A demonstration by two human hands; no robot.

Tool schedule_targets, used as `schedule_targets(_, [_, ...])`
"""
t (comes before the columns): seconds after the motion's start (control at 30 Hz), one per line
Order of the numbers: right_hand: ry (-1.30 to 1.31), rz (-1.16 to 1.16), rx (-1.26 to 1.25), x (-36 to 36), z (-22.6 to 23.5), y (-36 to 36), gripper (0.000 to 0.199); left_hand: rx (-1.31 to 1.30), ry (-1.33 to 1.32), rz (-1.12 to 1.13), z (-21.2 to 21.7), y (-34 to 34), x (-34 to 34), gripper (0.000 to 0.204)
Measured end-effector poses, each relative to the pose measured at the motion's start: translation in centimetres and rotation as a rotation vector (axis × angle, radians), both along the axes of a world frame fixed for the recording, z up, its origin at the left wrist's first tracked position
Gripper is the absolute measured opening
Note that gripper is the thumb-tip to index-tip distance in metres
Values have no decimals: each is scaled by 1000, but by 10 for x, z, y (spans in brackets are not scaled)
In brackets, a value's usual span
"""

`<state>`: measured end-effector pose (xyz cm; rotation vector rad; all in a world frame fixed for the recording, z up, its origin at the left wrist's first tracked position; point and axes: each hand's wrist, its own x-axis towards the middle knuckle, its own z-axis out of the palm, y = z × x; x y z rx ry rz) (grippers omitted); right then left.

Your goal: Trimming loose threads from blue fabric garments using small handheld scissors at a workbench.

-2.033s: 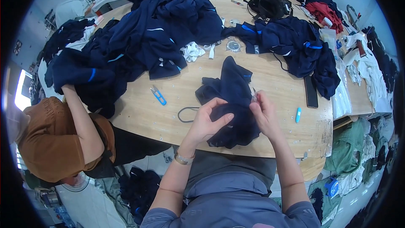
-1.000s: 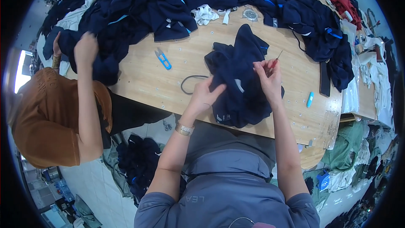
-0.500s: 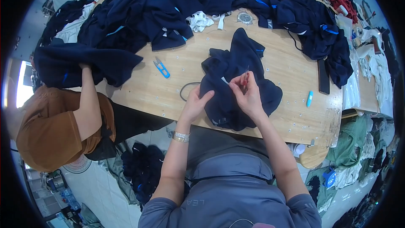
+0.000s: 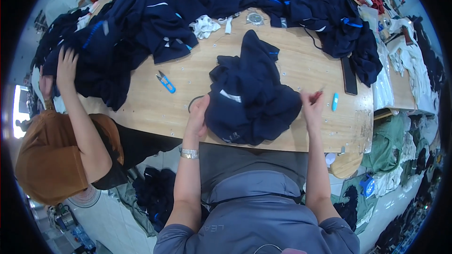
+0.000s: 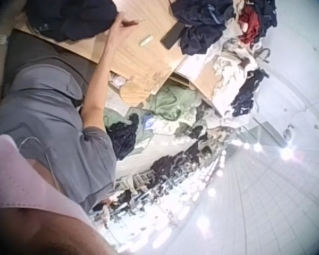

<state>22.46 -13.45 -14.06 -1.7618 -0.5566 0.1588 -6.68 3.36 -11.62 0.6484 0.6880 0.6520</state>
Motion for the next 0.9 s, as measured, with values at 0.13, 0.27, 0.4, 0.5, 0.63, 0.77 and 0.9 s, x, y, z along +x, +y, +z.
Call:
schedule_targets(0.13, [263,245,-187,-29,14,-2,35,147,222,-190,8,3,5,28])
schedule_targets(0.27, [28,247,-154,-13,40,13,28,760,397,334,44,16,6,20])
schedule_targets(0.4, [-427,65,223,-23,85,22,22,1451,933,788,67,9,-12,31])
schedule_targets(0.5, [-448,545,50,-57,94,5,22,1380,1057,490,61,-5,-35,39])
schedule_targets(0.63, [-201,989,-232,-78,78,-34,22,1232,1189,-175,43,-13,-64,54])
schedule_targets(0.77, [-130,663,-175,-48,61,-6,23,1190,1209,-98,64,-24,-64,69])
schedule_targets(0.9, [79,647,4,-47,51,24,27,1346,993,-86,73,-27,-26,70])
